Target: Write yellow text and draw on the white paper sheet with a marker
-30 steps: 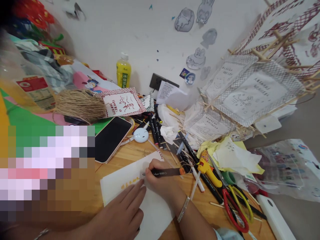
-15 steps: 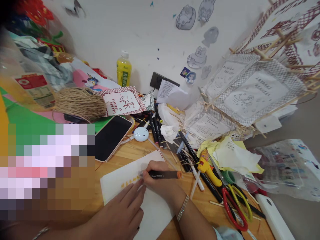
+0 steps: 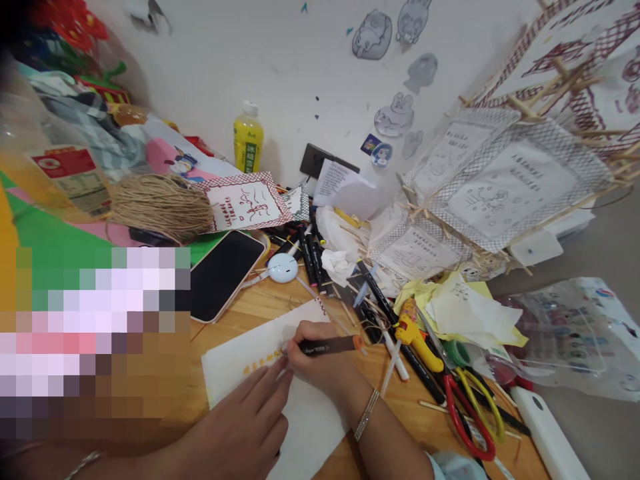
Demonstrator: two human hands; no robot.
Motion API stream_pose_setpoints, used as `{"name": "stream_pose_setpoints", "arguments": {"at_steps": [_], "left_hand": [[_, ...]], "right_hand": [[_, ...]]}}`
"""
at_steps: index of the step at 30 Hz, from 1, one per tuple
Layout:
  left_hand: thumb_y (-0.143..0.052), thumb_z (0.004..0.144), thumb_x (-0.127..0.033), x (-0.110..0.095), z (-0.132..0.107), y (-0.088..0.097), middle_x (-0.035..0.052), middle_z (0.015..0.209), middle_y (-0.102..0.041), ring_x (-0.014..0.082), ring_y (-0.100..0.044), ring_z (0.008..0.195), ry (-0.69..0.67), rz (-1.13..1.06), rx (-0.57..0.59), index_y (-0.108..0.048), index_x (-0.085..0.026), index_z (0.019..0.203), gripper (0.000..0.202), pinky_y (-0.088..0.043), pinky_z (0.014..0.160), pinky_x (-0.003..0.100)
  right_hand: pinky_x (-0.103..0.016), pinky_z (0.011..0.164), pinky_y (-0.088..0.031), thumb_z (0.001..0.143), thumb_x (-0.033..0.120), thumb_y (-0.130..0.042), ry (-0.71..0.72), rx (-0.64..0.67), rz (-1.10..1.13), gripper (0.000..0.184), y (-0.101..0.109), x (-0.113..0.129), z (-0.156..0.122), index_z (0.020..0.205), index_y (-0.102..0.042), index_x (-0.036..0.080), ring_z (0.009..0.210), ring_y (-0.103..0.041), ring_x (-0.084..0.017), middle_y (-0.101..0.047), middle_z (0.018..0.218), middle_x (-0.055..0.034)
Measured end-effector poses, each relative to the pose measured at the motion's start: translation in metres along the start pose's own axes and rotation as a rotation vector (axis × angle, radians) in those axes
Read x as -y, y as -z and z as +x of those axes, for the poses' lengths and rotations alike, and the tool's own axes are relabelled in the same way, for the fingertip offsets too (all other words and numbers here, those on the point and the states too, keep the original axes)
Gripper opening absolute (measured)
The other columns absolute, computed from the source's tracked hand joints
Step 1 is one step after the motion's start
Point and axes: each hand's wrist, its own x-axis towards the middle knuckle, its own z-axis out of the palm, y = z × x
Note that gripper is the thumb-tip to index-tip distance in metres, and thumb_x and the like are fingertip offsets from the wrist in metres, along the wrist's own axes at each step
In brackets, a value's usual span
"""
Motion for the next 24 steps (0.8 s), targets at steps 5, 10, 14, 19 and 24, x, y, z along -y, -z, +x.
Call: {"name": "stream_pose_setpoints", "arguments": {"at_steps": [5, 10, 14, 19, 24], "left_hand": [[-0.057, 0.082, -0.038, -0.0003, -0.0005, -0.0035, 0.0178, 0.114, -0.062, 0.0343, -0.054, 0.11, -0.005, -0.01, -0.011, -0.068, -0.013, 0.083, 0.028, -0.025, 0.094, 0.046], [-0.057, 0.082, -0.037, -0.0018, -0.0013, -0.0014, 0.0176, 0.117, -0.061, 0.0346, -0.051, 0.114, 0.015, -0.015, 0.01, -0.067, -0.013, 0.084, 0.026, -0.025, 0.096, 0.045], [-0.058, 0.082, -0.036, -0.001, -0.0004, 0.0016, 0.0168, 0.117, -0.061, 0.034, -0.052, 0.113, 0.013, -0.02, 0.026, -0.068, -0.013, 0.085, 0.025, -0.027, 0.095, 0.044], [-0.058, 0.082, -0.037, -0.001, -0.0001, -0.0021, 0.0172, 0.117, -0.061, 0.0353, -0.052, 0.113, 0.008, -0.037, 0.031, -0.068, -0.013, 0.085, 0.027, -0.028, 0.093, 0.045], [-0.055, 0.084, -0.038, -0.001, -0.0013, -0.0048, 0.0182, 0.117, -0.06, 0.0349, -0.051, 0.114, 0.001, -0.03, 0.033, -0.068, -0.013, 0.087, 0.028, -0.026, 0.094, 0.045]], "right_hand": [[-0.023, 0.049, -0.033, 0.076, 0.02, -0.049, -0.004, -0.018, -0.004, 0.024, 0.0004, -0.0004, 0.0001, 0.053, -0.044, 0.02, 0.051, -0.043, -0.011, -0.047, 0.051, 0.004], [-0.024, 0.051, -0.032, 0.077, 0.021, -0.05, -0.036, -0.097, 0.004, 0.023, -0.0004, -0.0047, 0.0007, 0.055, -0.042, 0.02, 0.052, -0.042, -0.012, -0.044, 0.051, 0.0046], [-0.025, 0.052, -0.032, 0.077, 0.021, -0.051, -0.037, -0.074, 0.015, 0.023, -0.0006, -0.0065, 0.0013, 0.055, -0.043, 0.02, 0.053, -0.042, -0.012, -0.045, 0.052, 0.0046], [-0.024, 0.051, -0.03, 0.077, 0.021, -0.049, -0.034, -0.041, 0.025, 0.025, 0.0014, -0.0008, 0.0017, 0.054, -0.038, 0.02, 0.052, -0.04, -0.011, -0.042, 0.051, 0.005], [-0.024, 0.052, -0.03, 0.077, 0.022, -0.049, -0.031, -0.046, 0.023, 0.025, 0.0015, 0.0008, 0.0021, 0.055, -0.039, 0.02, 0.052, -0.04, -0.011, -0.043, 0.052, 0.0047]]}}
